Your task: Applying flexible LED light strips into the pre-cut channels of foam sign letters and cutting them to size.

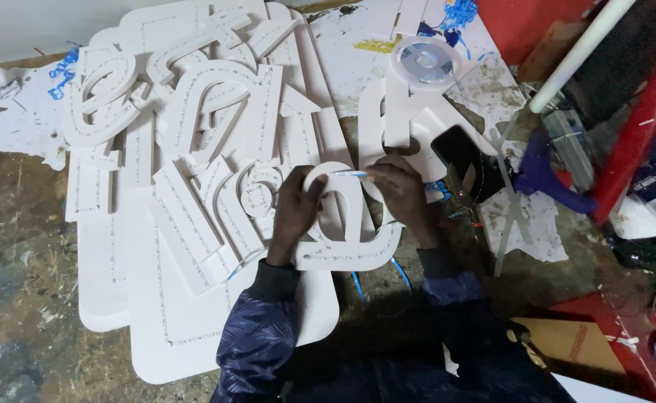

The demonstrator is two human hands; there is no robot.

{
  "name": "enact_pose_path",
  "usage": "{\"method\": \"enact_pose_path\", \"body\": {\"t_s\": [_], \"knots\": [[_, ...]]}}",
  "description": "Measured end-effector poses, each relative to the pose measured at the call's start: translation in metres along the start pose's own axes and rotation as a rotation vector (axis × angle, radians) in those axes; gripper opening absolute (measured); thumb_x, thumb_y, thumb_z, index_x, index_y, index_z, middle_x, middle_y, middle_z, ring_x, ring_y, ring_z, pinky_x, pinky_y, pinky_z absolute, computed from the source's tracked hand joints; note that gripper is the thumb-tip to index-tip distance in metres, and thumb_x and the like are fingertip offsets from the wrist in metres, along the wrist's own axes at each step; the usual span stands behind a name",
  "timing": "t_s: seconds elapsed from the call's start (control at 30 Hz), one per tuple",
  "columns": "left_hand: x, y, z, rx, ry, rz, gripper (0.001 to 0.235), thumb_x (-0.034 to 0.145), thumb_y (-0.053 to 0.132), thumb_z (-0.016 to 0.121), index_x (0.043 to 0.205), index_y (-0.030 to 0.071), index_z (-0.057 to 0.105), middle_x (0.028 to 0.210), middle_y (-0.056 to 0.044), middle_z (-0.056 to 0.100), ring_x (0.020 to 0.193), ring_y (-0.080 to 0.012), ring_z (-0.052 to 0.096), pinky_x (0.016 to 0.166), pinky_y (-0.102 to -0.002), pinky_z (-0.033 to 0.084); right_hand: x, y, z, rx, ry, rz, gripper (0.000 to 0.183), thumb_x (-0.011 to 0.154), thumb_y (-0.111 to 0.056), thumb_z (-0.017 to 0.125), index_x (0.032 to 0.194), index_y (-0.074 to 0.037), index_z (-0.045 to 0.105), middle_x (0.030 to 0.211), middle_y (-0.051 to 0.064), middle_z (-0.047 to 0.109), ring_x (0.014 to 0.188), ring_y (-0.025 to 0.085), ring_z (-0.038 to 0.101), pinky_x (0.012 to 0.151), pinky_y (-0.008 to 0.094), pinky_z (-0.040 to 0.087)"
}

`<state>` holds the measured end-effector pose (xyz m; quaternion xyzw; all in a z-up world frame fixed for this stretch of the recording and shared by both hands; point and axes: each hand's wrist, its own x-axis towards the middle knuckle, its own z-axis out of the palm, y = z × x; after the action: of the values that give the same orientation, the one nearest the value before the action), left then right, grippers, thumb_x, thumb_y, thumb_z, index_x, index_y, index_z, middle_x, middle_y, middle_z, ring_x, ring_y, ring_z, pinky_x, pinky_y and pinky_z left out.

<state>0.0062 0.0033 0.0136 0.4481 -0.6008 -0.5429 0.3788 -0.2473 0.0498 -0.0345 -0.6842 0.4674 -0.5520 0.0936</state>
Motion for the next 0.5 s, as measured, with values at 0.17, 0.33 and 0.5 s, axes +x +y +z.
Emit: {"method": "enact_pose_path", "body": {"t_s": [0.17,0.33,0.5], "knots": [[0.006,-0.010,-0.008,-0.087,0.085,0.009,0.040,0.113,0.034,0.070,0.130,-0.002,0.072,0.085,-0.015,0.074,0.066,-0.0208,0.070,0.067,-0.036,0.056,-0.005,0.031,-0.056,-0.093,0.193,0.208,0.014,0.109,-0.014,0.084,0.121,-0.007,0.087,0.107,0.014,0.074,0.095,0.027,0.074,0.089,0.040,0.058],[-0.004,0.003,-0.001,-0.063,0.122,0.048,0.041,0.115,0.035,0.068,0.135,-0.001,0.072,0.088,-0.015,0.074,0.070,-0.0213,0.070,0.071,-0.038,0.057,-0.022,0.069,-0.088,-0.449,0.518,0.237,0.017,0.105,-0.027,0.087,0.118,-0.016,0.091,0.101,0.004,0.075,0.092,0.022,0.074,0.087,0.034,0.057],[-0.013,0.020,-0.003,0.047,0.077,0.039,0.044,0.116,0.035,0.064,0.144,0.001,0.071,0.089,-0.016,0.075,0.072,-0.0234,0.070,0.075,-0.043,0.059,-0.001,-0.022,-0.048,-0.578,0.482,0.013,0.022,0.110,-0.008,0.082,0.132,-0.004,0.085,0.118,0.020,0.077,0.116,0.042,0.074,0.110,0.051,0.054]]}}
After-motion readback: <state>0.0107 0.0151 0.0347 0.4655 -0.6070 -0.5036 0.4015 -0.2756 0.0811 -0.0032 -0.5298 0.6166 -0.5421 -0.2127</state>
